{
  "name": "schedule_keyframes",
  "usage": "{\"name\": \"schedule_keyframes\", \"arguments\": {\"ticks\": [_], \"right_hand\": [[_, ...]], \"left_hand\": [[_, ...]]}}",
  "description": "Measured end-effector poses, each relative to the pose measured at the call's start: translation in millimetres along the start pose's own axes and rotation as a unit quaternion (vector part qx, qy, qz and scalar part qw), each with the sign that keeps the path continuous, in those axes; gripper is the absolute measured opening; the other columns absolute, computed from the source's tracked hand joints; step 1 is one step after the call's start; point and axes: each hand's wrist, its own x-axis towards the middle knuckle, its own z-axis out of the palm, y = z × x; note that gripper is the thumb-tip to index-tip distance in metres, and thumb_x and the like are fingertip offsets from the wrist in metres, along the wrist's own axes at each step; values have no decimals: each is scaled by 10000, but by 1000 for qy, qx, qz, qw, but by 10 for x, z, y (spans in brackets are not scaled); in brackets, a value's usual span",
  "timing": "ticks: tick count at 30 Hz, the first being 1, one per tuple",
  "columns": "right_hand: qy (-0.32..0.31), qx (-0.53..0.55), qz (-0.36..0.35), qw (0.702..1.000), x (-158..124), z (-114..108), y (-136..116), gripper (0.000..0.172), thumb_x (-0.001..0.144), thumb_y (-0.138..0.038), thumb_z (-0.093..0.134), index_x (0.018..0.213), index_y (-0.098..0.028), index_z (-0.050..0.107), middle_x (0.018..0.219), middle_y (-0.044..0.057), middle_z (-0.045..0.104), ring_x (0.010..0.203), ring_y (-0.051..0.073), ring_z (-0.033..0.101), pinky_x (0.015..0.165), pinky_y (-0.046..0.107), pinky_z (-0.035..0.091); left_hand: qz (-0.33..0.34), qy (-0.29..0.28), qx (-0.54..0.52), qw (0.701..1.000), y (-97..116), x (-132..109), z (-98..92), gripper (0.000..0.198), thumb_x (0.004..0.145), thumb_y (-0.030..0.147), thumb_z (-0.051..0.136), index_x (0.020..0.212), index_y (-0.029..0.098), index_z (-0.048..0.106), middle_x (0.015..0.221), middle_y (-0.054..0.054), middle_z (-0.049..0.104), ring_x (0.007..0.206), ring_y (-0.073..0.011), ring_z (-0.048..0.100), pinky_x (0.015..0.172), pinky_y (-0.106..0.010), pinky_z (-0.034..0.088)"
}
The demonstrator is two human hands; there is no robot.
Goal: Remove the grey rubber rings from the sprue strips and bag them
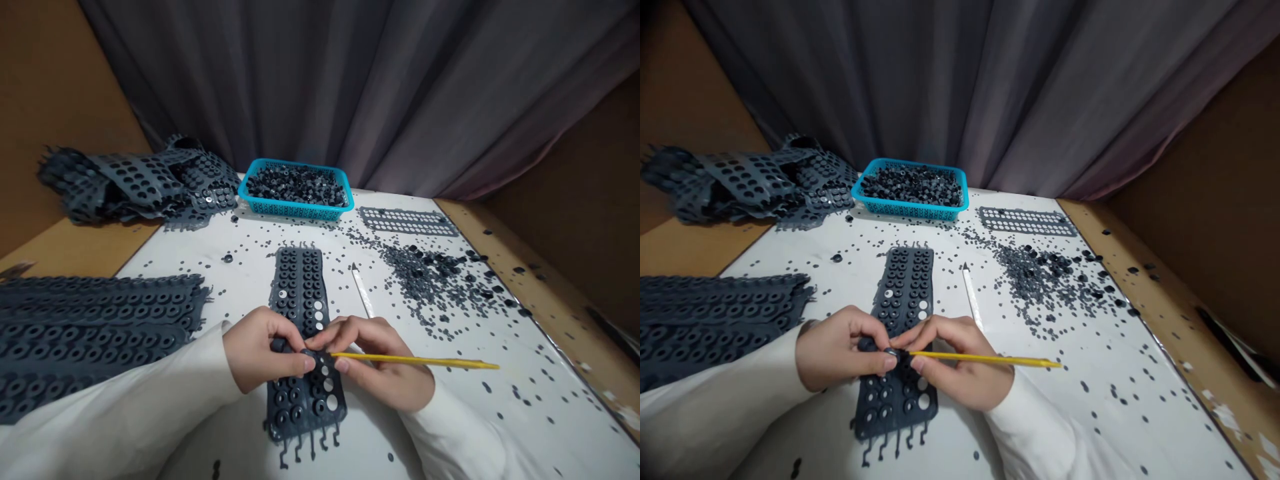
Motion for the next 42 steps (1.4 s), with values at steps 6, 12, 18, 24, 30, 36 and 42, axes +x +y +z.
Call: {"name": "schedule_keyframes", "arguments": {"ticks": [6, 12, 18, 24, 30, 36, 42], "right_hand": [[-2, -40, -18, 999, -1, 4, -13, 40, 816, -144, 556, 836, -177, 564, 920, 108, 700, 835, 169, 659, 735, 323, 528], [-13, -88, -31, 996, -3, -5, -29, 61, 823, -137, 542, 860, -179, 565, 933, 107, 686, 842, 165, 648, 731, 315, 527], [-31, -137, -47, 989, 6, -11, -82, 108, 824, -105, 514, 887, -178, 562, 930, 115, 671, 871, 171, 625, 736, 316, 522], [-15, -97, -30, 995, 4, -14, -48, 91, 816, -112, 545, 877, -178, 558, 978, 108, 671, 890, 164, 634, 776, 323, 515], [-12, -57, -20, 998, -3, -14, -28, 58, 811, -130, 556, 851, -170, 567, 957, 109, 684, 866, 170, 651, 759, 319, 519], [-20, -80, -22, 996, -1, -11, -50, 60, 820, -130, 544, 860, -169, 563, 935, 105, 679, 849, 162, 646, 739, 307, 518], [-29, -116, -36, 992, 9, -13, -76, 79, 825, -109, 519, 869, -169, 544, 927, 109, 669, 866, 162, 630, 747, 305, 509]], "left_hand": [[-14, -6, -1, 1000, 9, 7, 10, 281, 625, 399, 667, 624, 119, 677, 500, -22, 607, 465, -100, 457, 440, -201, 295], [-18, 2, -15, 1000, 38, 2, 24, 256, 613, 375, 674, 592, 120, 670, 494, -22, 617, 453, -92, 453, 431, -196, 290], [-19, 10, -28, 999, 72, -6, 43, 217, 598, 338, 672, 561, 125, 658, 508, -25, 636, 456, -94, 465, 443, -197, 318], [-14, 0, -25, 1000, 50, -11, 38, 225, 617, 346, 669, 590, 123, 660, 534, -34, 652, 488, -106, 495, 470, -201, 344], [-12, -6, -18, 1000, 35, 5, 30, 237, 626, 355, 658, 588, 121, 650, 544, -36, 649, 485, -100, 481, 461, -199, 325], [-16, -10, -7, 1000, 30, 10, 26, 248, 623, 359, 652, 585, 115, 662, 531, -36, 638, 480, -97, 463, 460, -201, 316], [-15, -6, -6, 1000, 29, 17, 26, 241, 628, 354, 652, 600, 116, 672, 540, -36, 642, 489, -100, 467, 467, -208, 316]]}}
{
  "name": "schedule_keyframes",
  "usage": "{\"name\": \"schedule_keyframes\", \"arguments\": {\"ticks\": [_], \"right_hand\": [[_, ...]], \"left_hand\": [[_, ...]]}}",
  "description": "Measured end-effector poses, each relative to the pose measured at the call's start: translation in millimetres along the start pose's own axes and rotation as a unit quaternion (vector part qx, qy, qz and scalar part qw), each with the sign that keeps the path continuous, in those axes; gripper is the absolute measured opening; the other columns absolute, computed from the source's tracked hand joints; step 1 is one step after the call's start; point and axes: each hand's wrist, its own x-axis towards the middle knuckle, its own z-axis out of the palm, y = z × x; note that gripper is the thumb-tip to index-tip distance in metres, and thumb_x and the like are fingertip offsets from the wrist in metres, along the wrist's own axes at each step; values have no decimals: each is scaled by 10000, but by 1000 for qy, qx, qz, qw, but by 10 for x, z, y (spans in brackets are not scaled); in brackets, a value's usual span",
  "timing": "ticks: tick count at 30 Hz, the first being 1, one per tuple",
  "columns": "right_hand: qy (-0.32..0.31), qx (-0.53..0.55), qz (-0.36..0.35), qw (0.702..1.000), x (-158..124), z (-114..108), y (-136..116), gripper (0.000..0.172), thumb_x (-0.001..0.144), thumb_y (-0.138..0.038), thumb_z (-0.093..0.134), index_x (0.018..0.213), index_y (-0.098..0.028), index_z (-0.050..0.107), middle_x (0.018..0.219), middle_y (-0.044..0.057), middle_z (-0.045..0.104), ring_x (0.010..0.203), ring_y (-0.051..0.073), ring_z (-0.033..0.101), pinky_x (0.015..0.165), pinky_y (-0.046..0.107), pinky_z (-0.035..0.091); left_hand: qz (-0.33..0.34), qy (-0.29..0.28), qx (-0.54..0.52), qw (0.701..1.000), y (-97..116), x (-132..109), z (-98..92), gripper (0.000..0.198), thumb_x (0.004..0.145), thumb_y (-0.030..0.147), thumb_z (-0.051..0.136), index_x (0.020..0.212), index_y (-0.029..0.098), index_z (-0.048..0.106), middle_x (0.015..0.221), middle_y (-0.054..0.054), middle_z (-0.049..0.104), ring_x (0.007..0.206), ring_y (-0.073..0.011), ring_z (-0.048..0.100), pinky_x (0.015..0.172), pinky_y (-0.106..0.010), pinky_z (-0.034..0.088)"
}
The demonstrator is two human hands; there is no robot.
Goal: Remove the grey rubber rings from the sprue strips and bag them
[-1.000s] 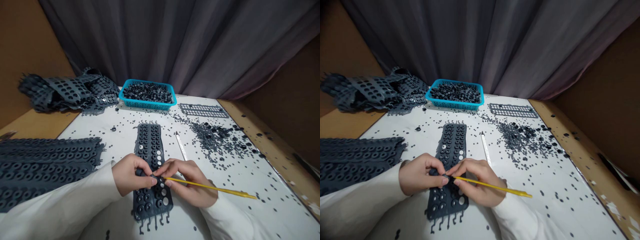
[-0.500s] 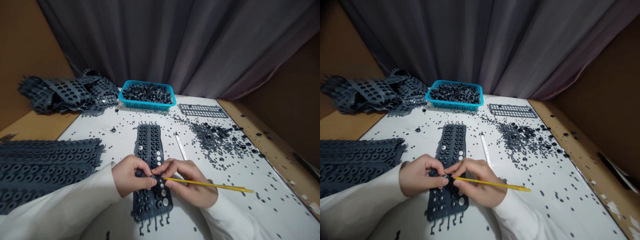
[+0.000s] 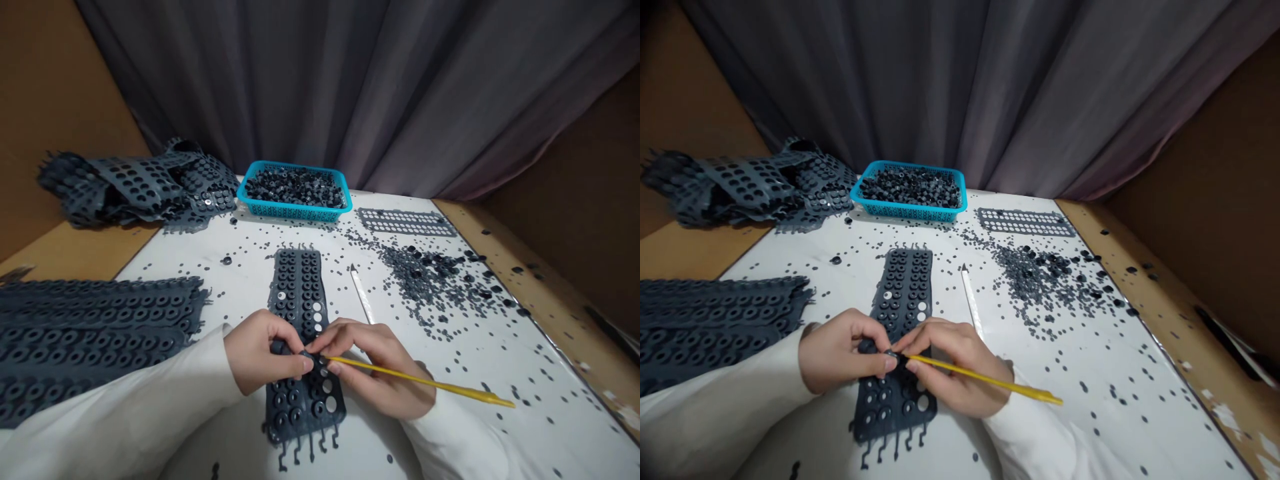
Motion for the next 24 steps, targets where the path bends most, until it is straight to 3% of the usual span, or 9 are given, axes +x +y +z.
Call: {"name": "schedule_keyframes", "arguments": {"ticks": [13, 24], "right_hand": [[-27, -81, -37, 996, -1, 6, 40, 98, 855, -113, 451, 912, -173, 504, 955, 133, 624, 901, 179, 591, 772, 321, 492], [71, 126, 67, 987, -47, 14, 30, 37, 852, -170, 537, 871, -200, 544, 1036, 86, 652, 998, 191, 603, 860, 375, 472]], "left_hand": [[2, 18, 23, 1000, -20, -16, 11, 304, 604, 407, 648, 632, 105, 672, 510, -31, 592, 486, -106, 427, 479, -226, 301], [24, 1, -14, 1000, -32, -20, -16, 328, 600, 383, 685, 759, 98, 710, 542, 9, 516, 501, -74, 342, 480, -209, 250]]}}
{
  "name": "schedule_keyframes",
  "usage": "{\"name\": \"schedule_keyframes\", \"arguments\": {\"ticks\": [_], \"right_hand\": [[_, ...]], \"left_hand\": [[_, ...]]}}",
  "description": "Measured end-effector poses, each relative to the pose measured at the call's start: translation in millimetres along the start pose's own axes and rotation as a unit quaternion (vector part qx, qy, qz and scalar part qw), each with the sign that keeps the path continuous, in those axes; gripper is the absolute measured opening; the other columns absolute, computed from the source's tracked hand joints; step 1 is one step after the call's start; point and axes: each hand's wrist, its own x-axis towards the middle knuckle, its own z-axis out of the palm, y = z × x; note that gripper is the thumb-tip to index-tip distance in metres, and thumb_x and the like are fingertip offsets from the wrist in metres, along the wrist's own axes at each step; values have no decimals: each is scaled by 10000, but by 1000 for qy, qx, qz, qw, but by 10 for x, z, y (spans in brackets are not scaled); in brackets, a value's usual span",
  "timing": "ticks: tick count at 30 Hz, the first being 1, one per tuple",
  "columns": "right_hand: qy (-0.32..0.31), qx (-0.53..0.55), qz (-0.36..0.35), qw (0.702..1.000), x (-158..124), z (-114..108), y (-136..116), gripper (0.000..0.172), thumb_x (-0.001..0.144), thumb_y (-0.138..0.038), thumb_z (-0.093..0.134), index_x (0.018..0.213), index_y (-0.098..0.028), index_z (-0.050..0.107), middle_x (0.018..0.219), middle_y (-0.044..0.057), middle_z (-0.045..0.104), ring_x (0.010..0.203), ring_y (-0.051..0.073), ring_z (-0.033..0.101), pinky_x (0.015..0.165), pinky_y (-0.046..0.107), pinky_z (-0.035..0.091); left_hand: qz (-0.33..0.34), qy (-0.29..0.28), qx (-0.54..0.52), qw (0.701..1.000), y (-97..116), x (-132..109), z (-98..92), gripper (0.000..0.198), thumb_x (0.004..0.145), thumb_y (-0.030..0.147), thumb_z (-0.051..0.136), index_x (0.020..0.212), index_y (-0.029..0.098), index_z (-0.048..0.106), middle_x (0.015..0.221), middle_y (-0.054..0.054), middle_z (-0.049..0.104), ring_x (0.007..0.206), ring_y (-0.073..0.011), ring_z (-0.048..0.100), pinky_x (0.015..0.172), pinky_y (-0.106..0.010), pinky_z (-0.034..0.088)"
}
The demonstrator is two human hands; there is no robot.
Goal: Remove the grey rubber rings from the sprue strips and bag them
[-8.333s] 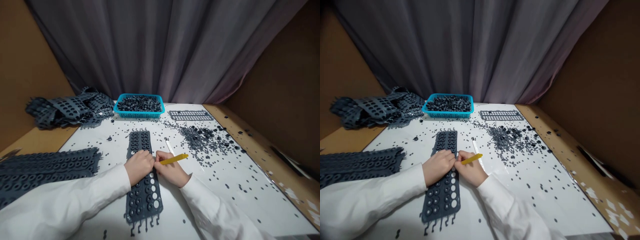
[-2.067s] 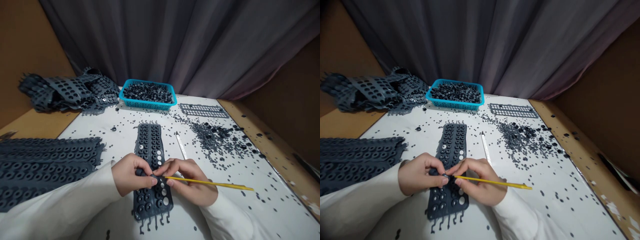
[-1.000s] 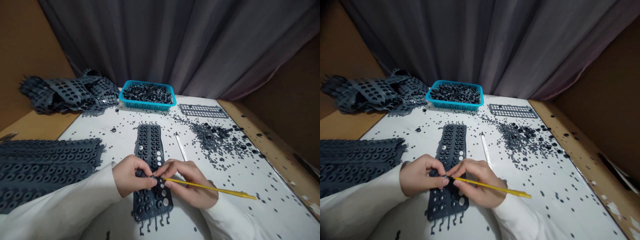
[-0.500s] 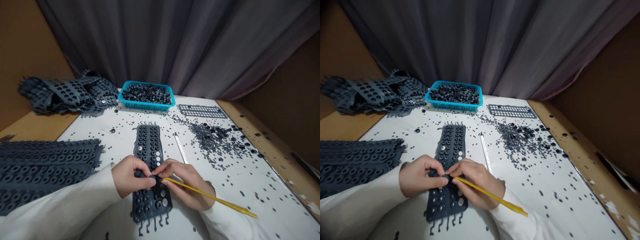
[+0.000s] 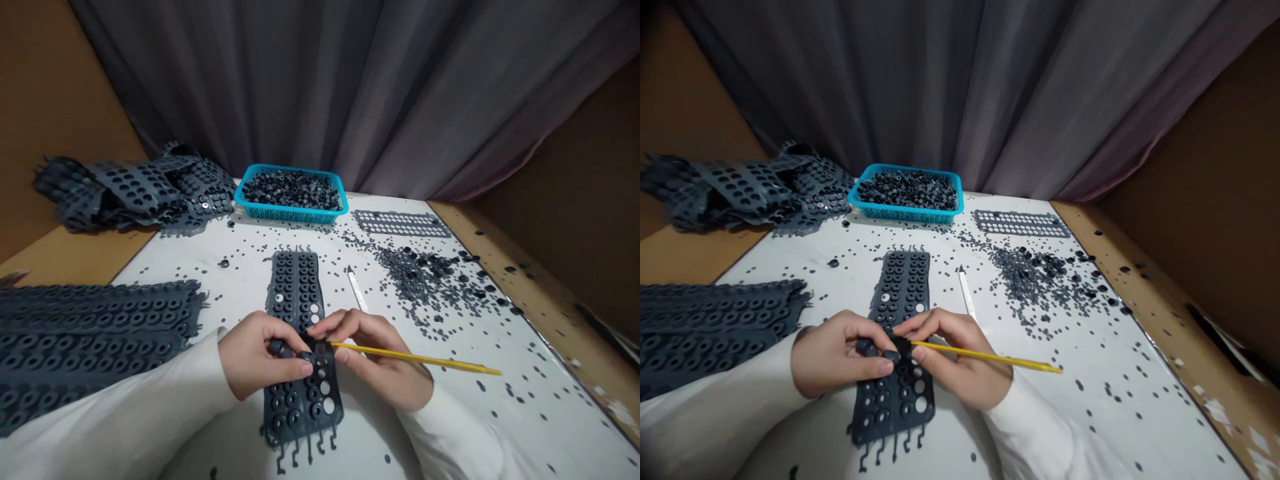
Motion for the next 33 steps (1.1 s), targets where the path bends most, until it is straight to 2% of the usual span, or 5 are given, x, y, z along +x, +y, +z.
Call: {"name": "schedule_keyframes", "arguments": {"ticks": [6, 17, 24, 28, 33], "right_hand": [[43, 16, 11, 999, 17, -25, 40, 6, 847, -206, 555, 849, -204, 561, 1058, 84, 642, 1027, 210, 593, 880, 399, 455], [77, 43, -49, 995, 15, -60, 5, 49, 844, -254, 564, 838, -206, 562, 993, 73, 657, 958, 205, 613, 833, 388, 470], [229, -32, 76, 970, 105, -106, 193, 145, 875, -348, 503, 887, -204, 509, 864, 44, 679, 730, 165, 623, 686, 297, 464], [228, -129, 112, 959, 144, -133, 276, 194, 876, -391, 473, 830, -204, 491, 490, -57, 484, 473, 130, 452, 492, 237, 323], [208, -201, 82, 954, 142, -138, 307, 199, 880, -354, 449, 767, -195, 489, 468, -66, 409, 459, 124, 401, 498, 235, 268]], "left_hand": [[-1, 8, -32, 999, 93, -61, 25, 298, 602, 306, 697, 831, 115, 706, 511, 59, 426, 441, -39, 249, 435, -196, 193], [71, 78, 32, 994, 289, -111, 35, 199, 643, 257, 675, 798, 140, 714, 751, -23, 594, 472, -36, 363, 440, -181, 258], [36, 103, 182, 977, 552, -187, -181, 223, 661, 338, 647, 797, 173, 711, 685, -7, 636, 450, -64, 398, 439, -192, 302], [121, 55, 303, 944, 928, 269, -619, 216, 715, 332, 624, 816, 159, 704, 779, -30, 697, 726, -153, 601, 662, -227, 446], [183, 230, 414, 861, 1197, 1332, -1155, 209, 813, 223, 540, 949, 105, 647, 991, -96, 659, 958, -216, 579, 891, -334, 417]]}}
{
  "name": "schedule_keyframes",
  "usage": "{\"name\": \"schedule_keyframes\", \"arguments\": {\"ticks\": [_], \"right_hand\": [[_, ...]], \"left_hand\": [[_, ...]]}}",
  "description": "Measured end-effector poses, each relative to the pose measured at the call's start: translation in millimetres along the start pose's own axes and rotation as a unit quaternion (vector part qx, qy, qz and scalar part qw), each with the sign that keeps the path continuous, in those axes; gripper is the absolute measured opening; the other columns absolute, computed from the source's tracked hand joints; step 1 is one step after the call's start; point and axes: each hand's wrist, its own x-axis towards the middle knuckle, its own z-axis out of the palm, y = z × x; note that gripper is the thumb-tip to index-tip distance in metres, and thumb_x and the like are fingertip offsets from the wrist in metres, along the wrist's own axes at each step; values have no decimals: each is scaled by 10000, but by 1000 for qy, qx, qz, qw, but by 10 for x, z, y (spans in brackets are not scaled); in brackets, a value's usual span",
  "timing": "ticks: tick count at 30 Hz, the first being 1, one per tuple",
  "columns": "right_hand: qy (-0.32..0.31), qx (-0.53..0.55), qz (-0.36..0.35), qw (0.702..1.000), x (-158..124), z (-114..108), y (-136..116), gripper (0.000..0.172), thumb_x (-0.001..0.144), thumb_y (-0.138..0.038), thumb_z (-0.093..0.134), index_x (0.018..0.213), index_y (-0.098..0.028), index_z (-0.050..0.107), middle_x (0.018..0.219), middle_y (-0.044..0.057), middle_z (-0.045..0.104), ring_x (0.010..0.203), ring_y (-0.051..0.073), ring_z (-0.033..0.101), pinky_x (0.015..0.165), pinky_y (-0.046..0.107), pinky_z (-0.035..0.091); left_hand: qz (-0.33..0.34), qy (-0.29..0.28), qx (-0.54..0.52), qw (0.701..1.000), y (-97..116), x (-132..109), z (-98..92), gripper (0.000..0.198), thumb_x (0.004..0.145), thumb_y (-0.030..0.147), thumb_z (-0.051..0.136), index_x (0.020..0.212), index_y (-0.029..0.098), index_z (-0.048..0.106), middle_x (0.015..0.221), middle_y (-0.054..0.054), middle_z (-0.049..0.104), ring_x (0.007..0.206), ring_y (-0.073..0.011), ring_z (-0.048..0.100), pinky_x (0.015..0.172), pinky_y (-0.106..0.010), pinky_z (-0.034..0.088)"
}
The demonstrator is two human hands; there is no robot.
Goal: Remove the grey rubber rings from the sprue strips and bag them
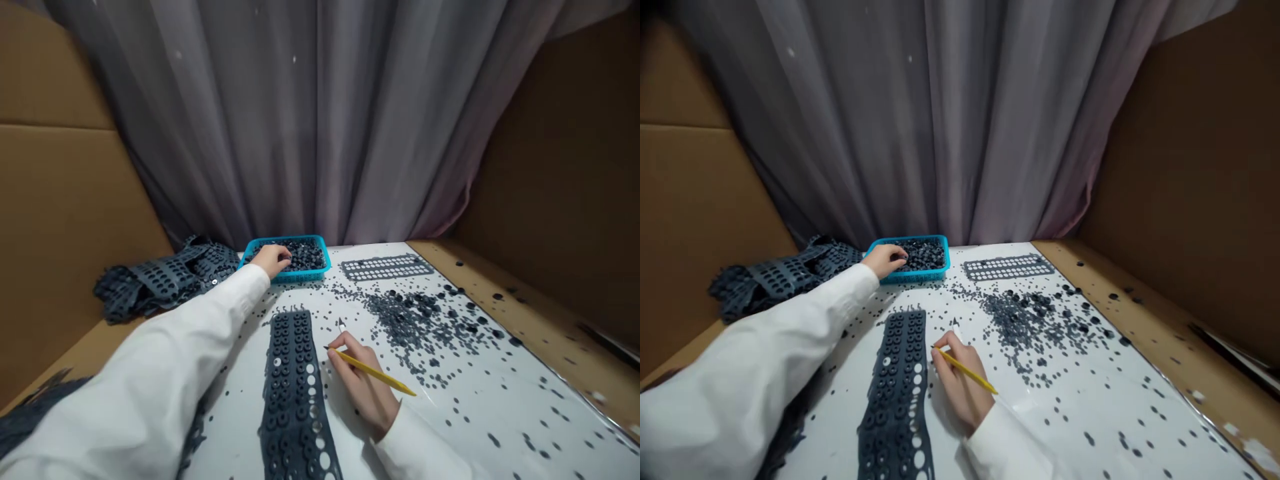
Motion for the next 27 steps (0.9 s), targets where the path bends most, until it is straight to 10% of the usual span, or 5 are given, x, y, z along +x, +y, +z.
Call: {"name": "schedule_keyframes", "arguments": {"ticks": [5, 14, 21, 27], "right_hand": [[33, -1, -9, 999, 25, -45, 12, 154, 856, -305, 464, 751, -198, 501, 460, -62, 421, 452, 126, 413, 492, 233, 276], [99, 53, 23, 993, 120, -108, 88, 149, 784, -286, 525, 675, -187, 545, 535, -24, 486, 527, 141, 450, 502, 237, 329], [75, 96, 85, 989, 154, -54, 187, 79, 702, -212, 525, 676, -168, 585, 610, 9, 583, 557, 146, 500, 526, 248, 375], [17, 139, 84, 987, 181, 101, 194, 59, 657, -153, 492, 698, -176, 529, 529, -30, 539, 509, 131, 498, 517, 238, 381]], "left_hand": [[11, 28, 26, 999, -296, 494, 209, 255, 860, 300, 532, 1060, 148, 570, 1145, -82, 566, 1036, -213, 545, 894, -447, 444], [40, 37, 12, 998, -401, 434, 136, 323, 767, 126, 501, 1079, 106, 585, 1230, -74, 578, 1175, -226, 474, 1019, -354, 332], [107, 9, 11, 994, -49, 96, 92, 288, 831, 223, 388, 965, 93, 608, 1020, -58, 614, 1017, -201, 510, 903, -295, 376], [222, -185, -11, 957, 262, -698, 527, 130, 636, 250, 693, 746, 187, 661, 723, 10, 617, 729, -140, 558, 684, -227, 427]]}}
